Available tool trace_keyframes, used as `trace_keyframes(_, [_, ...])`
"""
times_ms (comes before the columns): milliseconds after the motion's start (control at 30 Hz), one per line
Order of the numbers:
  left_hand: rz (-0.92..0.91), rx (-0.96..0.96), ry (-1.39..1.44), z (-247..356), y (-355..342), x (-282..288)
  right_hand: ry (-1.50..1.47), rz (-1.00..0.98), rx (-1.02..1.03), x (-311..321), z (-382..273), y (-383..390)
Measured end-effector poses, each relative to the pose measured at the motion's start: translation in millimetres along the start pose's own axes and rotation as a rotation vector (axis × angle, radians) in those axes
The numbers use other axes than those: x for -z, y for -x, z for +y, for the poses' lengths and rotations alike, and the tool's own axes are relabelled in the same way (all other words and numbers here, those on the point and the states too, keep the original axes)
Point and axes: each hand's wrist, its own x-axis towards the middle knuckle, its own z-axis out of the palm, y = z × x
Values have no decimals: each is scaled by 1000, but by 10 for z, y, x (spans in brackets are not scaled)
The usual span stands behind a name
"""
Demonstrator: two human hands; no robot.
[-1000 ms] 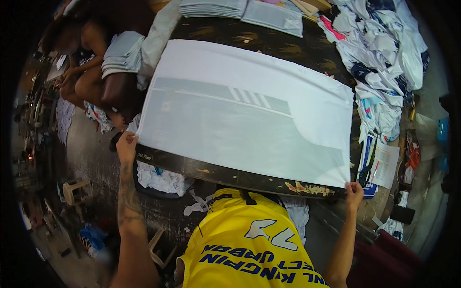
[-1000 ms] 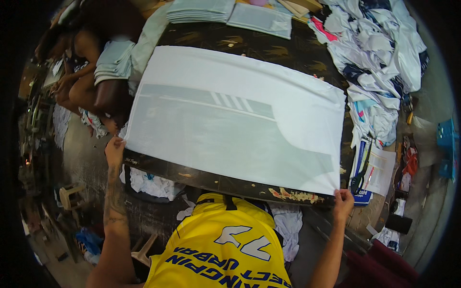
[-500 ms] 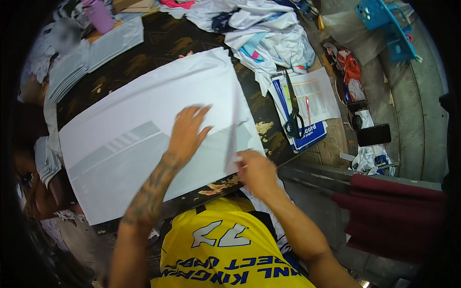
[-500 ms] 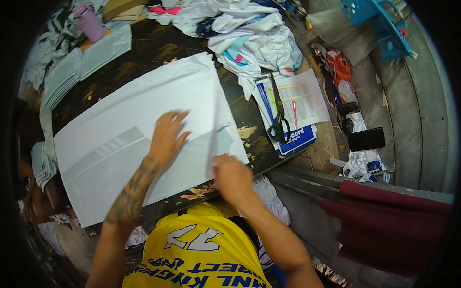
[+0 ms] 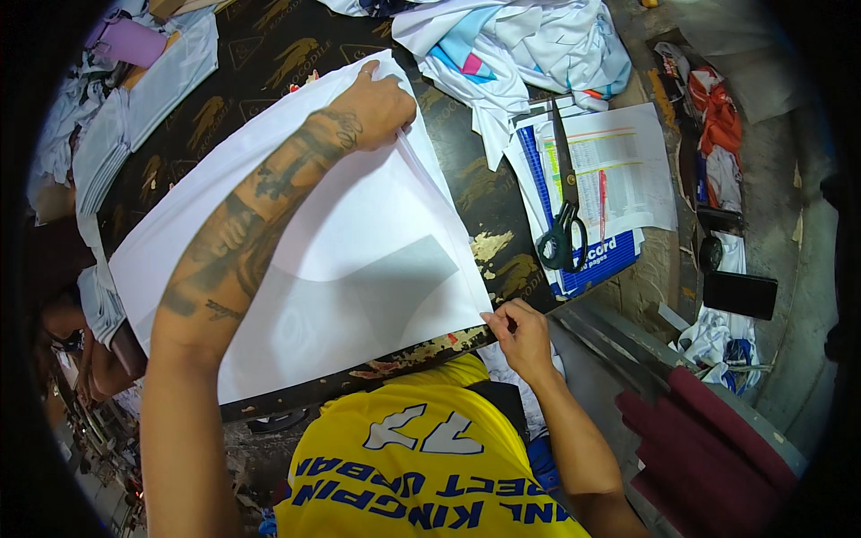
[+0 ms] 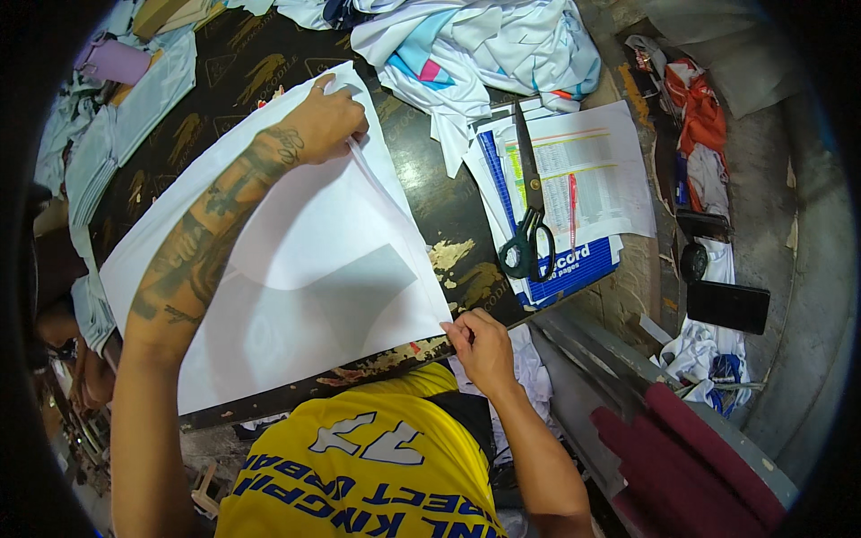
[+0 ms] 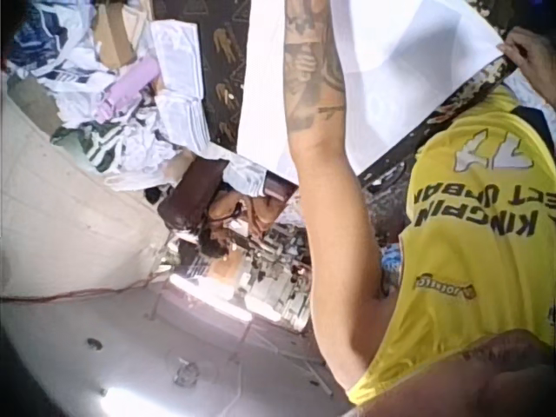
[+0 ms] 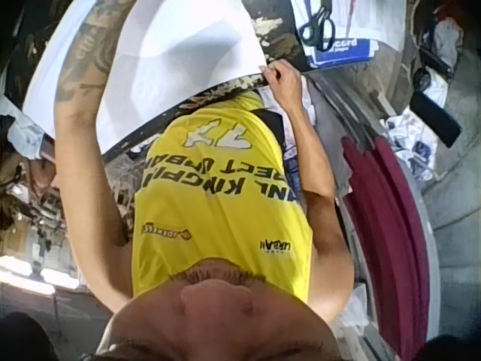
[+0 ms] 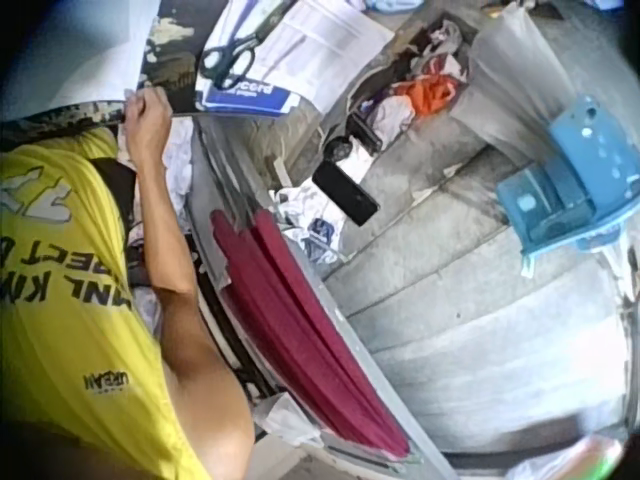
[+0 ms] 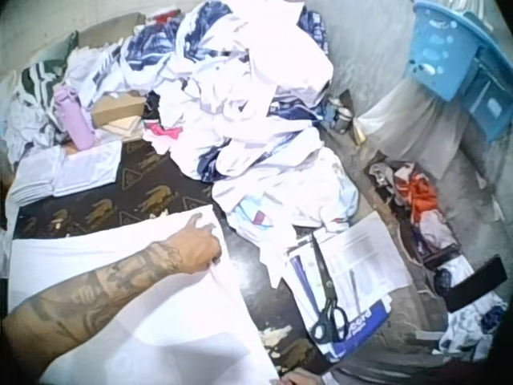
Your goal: The person aligns a white fabric sheet on a table, uses shears to cut it into a specific shape, and repeats the process with another printed fabric sheet. The person handles the fabric and shears throughout, cutting and repositioning the material on the table.
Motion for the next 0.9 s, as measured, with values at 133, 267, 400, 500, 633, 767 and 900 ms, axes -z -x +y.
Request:
trace_keyframes(133, [346, 146, 72, 240, 270, -183, 16, 41, 19, -52, 127, 27])
trace_keyframes(267, [755, 448, 386, 1185, 1173, -521, -96, 61, -49, -32, -76, -99])
trace_keyframes(400, [565, 473, 783, 2148, 2579, -1009, -128, 70, 89, -5, -650, -533])
trace_keyframes(500, [596, 873, 704, 2319, 3488, -1295, -236, 68, 213, 39, -794, -642])
trace_keyframes(633, [609, 1011, 563, 2348, 4273, -1465, -151, 78, 95, 65, -326, -255])
trace_keyframes(767, [518, 906, 460, 2389, 4251, -1489, -79, 135, 26, -123, 182, -25])
trace_keyframes(900, [682, 799, 488, 1987, 3296, -1296, -13, 267, 61, -288, 279, 34])
